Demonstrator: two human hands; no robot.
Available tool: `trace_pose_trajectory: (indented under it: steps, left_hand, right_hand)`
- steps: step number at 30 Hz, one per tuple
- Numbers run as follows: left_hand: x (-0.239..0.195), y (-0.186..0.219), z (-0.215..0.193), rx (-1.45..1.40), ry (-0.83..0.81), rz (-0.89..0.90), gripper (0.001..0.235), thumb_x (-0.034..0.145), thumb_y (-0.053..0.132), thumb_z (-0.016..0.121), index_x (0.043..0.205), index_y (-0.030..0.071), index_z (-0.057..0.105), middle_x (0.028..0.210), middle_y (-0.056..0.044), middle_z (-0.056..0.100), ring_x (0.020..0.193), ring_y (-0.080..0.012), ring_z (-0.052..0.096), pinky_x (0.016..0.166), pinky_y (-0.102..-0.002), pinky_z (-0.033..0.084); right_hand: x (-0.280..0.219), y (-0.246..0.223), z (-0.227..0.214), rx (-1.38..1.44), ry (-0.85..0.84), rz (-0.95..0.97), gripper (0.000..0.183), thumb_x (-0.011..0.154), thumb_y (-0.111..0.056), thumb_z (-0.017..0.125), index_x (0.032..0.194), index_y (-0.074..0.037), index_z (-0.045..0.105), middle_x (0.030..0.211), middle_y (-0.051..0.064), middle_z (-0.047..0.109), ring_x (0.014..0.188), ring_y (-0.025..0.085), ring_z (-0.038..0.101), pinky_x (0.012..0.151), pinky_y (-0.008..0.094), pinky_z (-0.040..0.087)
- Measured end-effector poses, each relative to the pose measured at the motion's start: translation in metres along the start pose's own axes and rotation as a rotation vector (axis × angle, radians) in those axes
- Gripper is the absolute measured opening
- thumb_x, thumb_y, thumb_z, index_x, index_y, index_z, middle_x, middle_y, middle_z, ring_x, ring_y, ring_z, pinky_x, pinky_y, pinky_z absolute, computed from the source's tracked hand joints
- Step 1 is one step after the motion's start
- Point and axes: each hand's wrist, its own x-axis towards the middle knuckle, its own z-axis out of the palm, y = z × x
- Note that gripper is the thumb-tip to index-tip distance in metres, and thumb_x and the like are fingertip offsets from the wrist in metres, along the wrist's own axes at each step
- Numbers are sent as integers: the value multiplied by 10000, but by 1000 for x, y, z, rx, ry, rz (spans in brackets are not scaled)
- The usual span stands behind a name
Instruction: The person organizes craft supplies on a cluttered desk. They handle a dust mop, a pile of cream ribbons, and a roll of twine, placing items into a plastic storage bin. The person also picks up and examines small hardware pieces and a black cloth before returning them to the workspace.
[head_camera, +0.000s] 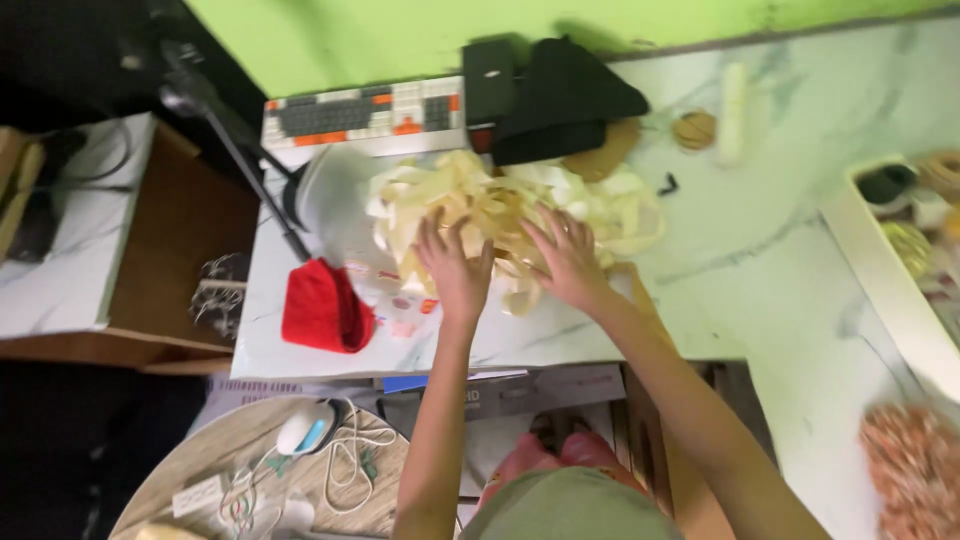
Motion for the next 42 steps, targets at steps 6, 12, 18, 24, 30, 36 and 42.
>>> trace_pose_trajectory:
  steps: [6,12,18,24,30,36,42]
  left_hand:
    - [15,-82,10,-192,-140,-373,1325,556,374,1003,1573,138,186,1572,-438,133,1341,-542,389,1057,-529,434]
    - [-7,-61,85,-400,-528,-324,1183,712,334,955,1583,147,176,1539,-284,368,1327,-461,503,1060,-533,451]
    - [-17,-14,111,-624,-518,-194,702,857,92,723,1469,130,380,1289,-249,653,1200,-456,644,1001,-478,526]
    - [-2,27,85,-685,-617,-114,605,913,130,706,1438,167,409,1350,-206,639,1233,-436,621,993,-469,516]
    - [-4,15,63,-394,-543,59,550,843,268,811,1311,113,569,1350,-194,568,1206,-419,574,958,-471,495]
    - [20,13,15,-327,-655,-261,426,941,309,703,1335,162,635,1340,-84,669,1169,-268,710,983,-400,558]
    - [27,-7,22,-230,-190,-190,792,767,285,886,1422,98,482,1495,-209,420,1317,-460,472,1048,-515,477]
  right_hand:
    - [74,11,24,-143,-199,-148,1346,473,-427,1001,1597,-223,288,1643,227,164,1406,493,308,1042,662,327]
    - [67,77,108,117,-449,-73,605,974,-5,668,1548,-82,492,1514,170,544,1113,273,695,945,313,600]
    - [73,95,15,68,-215,-5,373,872,81,683,1204,-84,719,1273,52,691,1117,231,688,959,309,592]
    - [63,116,-54,-92,-136,6,402,811,92,706,1156,-110,753,1326,77,678,1196,300,626,953,381,551]
    - [52,122,-63,-300,-798,75,503,764,-217,838,1242,-297,702,1542,20,465,1434,277,401,1179,509,297]
    - [78,90,-113,-229,-795,-34,804,683,-362,902,1427,-363,597,1630,26,275,1490,291,265,1216,589,102]
    - [110,79,-86,153,-486,-38,591,904,-389,739,1401,-125,559,1641,117,405,1448,323,447,1204,467,370]
